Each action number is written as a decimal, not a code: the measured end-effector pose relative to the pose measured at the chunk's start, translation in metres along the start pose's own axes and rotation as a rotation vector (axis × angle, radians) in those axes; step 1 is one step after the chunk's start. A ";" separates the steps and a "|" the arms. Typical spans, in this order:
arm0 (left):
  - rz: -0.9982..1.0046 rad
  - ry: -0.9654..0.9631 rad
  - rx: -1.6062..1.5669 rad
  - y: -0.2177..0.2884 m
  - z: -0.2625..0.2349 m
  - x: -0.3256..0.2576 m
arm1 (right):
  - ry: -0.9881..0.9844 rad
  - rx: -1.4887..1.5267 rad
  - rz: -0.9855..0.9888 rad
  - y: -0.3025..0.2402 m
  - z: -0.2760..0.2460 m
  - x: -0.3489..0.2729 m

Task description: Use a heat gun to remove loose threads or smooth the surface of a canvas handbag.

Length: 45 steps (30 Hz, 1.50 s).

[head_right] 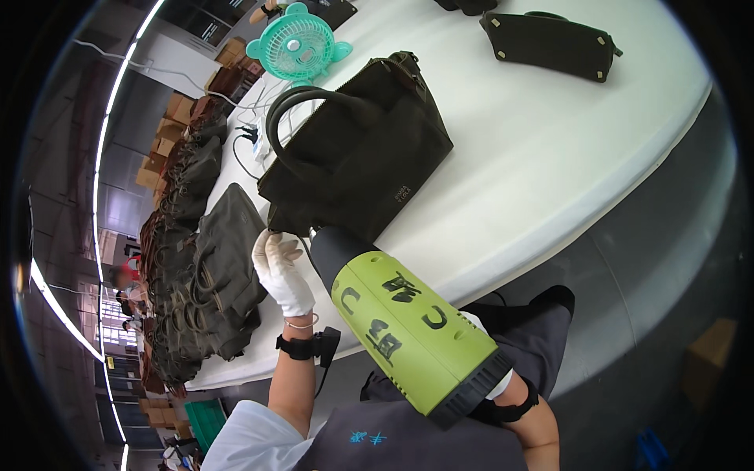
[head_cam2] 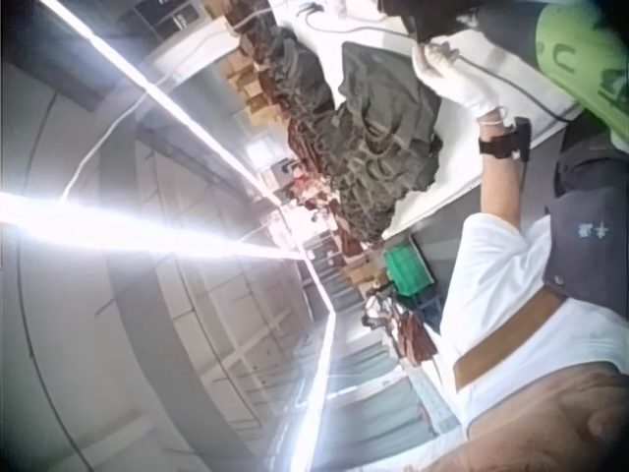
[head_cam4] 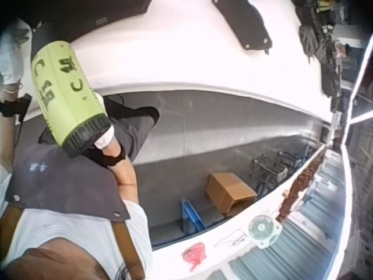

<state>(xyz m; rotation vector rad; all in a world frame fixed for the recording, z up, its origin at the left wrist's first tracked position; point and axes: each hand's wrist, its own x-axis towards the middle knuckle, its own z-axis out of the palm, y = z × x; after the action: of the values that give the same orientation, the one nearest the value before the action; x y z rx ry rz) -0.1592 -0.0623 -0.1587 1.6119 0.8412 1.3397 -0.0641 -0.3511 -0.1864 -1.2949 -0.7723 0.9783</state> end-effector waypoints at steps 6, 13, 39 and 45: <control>0.208 0.006 0.147 0.040 0.006 0.033 | 0.169 -0.578 -0.365 -0.031 -0.011 0.009; 0.429 -0.120 0.175 0.074 0.039 0.046 | 0.309 -0.253 -0.056 -0.051 -0.025 0.005; 0.638 -0.246 0.311 0.076 0.060 0.062 | 0.236 -0.517 -0.299 -0.018 -0.025 0.016; 0.636 -0.235 0.333 0.078 0.057 0.062 | 0.372 -0.957 -0.433 -0.008 -0.029 0.024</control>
<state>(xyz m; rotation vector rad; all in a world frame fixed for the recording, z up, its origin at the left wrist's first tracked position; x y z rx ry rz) -0.0925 -0.0495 -0.0662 2.3808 0.4291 1.4318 -0.0265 -0.3413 -0.1841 -1.9238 -1.2148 -0.0469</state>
